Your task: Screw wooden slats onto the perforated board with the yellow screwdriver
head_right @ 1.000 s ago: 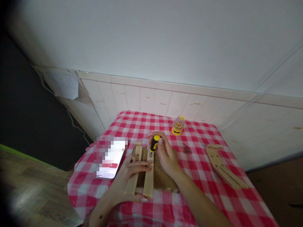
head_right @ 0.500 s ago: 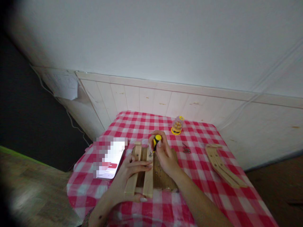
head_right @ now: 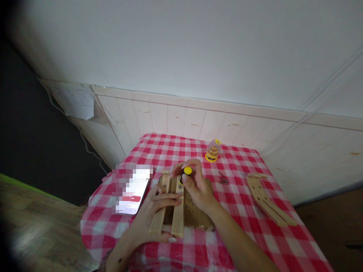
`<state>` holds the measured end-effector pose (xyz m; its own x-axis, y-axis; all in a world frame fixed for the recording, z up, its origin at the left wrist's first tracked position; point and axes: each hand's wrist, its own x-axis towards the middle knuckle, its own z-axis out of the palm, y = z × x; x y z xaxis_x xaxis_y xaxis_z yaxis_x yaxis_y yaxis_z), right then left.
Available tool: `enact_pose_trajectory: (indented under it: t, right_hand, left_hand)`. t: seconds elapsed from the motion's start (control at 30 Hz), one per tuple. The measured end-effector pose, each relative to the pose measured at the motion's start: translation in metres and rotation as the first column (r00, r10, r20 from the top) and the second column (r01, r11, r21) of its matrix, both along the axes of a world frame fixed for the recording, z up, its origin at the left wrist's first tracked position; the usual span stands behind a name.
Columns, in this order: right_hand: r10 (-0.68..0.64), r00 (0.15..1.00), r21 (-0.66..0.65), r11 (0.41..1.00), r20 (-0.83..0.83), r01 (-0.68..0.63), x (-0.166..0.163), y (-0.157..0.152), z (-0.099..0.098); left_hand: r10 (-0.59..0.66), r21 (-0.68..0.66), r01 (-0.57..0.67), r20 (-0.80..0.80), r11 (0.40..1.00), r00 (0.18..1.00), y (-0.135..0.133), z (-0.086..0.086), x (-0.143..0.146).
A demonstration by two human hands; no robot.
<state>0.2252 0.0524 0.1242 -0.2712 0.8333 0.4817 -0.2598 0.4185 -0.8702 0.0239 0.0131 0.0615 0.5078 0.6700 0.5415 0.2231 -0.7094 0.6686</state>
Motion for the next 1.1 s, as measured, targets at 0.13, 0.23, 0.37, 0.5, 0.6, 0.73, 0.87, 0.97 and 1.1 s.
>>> enact_pose_trajectory:
  t: [0.13,0.23,0.37,0.5,0.6,0.73,0.87,0.97,1.1]
  right_hand:
    - [-0.008,1.0,-0.029,1.0,-0.014,0.008,-0.003,-0.002,0.003]
    - [-0.037,0.998,-0.103,0.994,-0.053,0.032,-0.007,-0.003,0.008]
    - [-0.015,0.998,-0.177,0.984,-0.061,0.004,-0.008,-0.003,0.008]
    - [-0.072,0.995,-0.108,0.991,0.064,0.079,-0.001,-0.002,-0.002]
    - [-0.086,0.99,-0.017,0.996,0.112,0.088,0.002,-0.001,-0.002]
    - [0.001,1.0,0.004,1.0,0.028,-0.001,-0.002,-0.002,0.004]
    - [0.005,0.998,-0.072,0.997,-0.057,-0.01,-0.008,-0.004,0.006]
    - [0.025,0.991,-0.187,0.981,-0.132,-0.049,-0.011,-0.004,0.007]
    - [0.015,0.989,-0.256,0.965,-0.146,-0.052,-0.014,-0.002,0.007]
  left_hand:
    - [-0.004,-0.003,0.004,-0.015,1.0,1.0,0.0,0.001,0.0]
    - [-0.011,-0.022,0.01,-0.026,1.0,1.0,0.0,0.004,0.0]
    - [-0.011,-0.053,0.009,-0.049,0.999,0.999,0.0,0.004,-0.001]
    - [-0.002,-0.033,0.001,-0.033,0.999,0.999,-0.001,0.0,-0.001]
    - [0.001,0.0,-0.001,-0.009,1.0,1.0,0.0,-0.001,-0.001]
    - [-0.009,0.005,0.009,-0.006,1.0,1.0,0.0,-0.002,-0.001]
    - [0.028,0.023,-0.029,0.05,0.999,0.998,-0.002,-0.006,0.002]
    - [0.048,0.013,-0.049,0.058,0.999,0.997,-0.003,-0.007,0.003]
    - [0.019,-0.067,-0.022,-0.046,0.998,0.999,-0.002,-0.001,0.001]
